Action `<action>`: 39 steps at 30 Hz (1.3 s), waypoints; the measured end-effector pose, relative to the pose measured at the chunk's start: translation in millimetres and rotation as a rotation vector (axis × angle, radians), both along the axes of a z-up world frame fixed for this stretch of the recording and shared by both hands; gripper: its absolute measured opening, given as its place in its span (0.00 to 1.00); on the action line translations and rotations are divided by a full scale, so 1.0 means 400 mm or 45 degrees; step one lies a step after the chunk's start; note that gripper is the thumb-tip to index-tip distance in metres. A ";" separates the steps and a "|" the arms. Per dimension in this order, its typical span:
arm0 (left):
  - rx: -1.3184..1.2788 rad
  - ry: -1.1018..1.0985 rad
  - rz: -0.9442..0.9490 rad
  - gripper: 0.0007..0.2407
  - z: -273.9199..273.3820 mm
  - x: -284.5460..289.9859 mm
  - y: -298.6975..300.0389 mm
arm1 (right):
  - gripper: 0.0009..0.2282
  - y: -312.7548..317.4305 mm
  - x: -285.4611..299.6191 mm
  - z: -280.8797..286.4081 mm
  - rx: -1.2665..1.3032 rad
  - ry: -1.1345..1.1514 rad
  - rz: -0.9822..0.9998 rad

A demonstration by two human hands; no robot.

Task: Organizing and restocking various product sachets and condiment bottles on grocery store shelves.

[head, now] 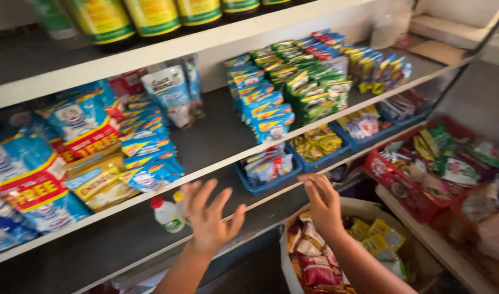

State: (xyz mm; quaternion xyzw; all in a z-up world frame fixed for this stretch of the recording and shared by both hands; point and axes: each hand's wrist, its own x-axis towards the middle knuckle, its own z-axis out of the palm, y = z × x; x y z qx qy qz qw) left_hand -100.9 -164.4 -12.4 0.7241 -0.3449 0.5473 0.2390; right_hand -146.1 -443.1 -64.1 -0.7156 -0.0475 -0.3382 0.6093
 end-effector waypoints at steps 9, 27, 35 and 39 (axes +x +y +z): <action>-0.119 0.507 -0.214 0.42 0.031 0.267 -0.329 | 0.10 -0.422 -0.243 -0.178 0.391 0.265 -0.251; -0.272 0.713 -0.139 0.52 0.066 0.403 -0.462 | 0.11 -0.847 -0.283 -0.400 0.866 0.659 -0.278; -0.011 1.027 -0.045 0.37 0.119 0.409 -0.438 | 0.13 -0.645 -0.197 -0.452 0.743 0.781 -0.089; -0.160 0.822 -0.245 0.31 0.051 0.465 -0.415 | 0.12 -0.515 -0.157 -0.334 0.785 0.835 -0.092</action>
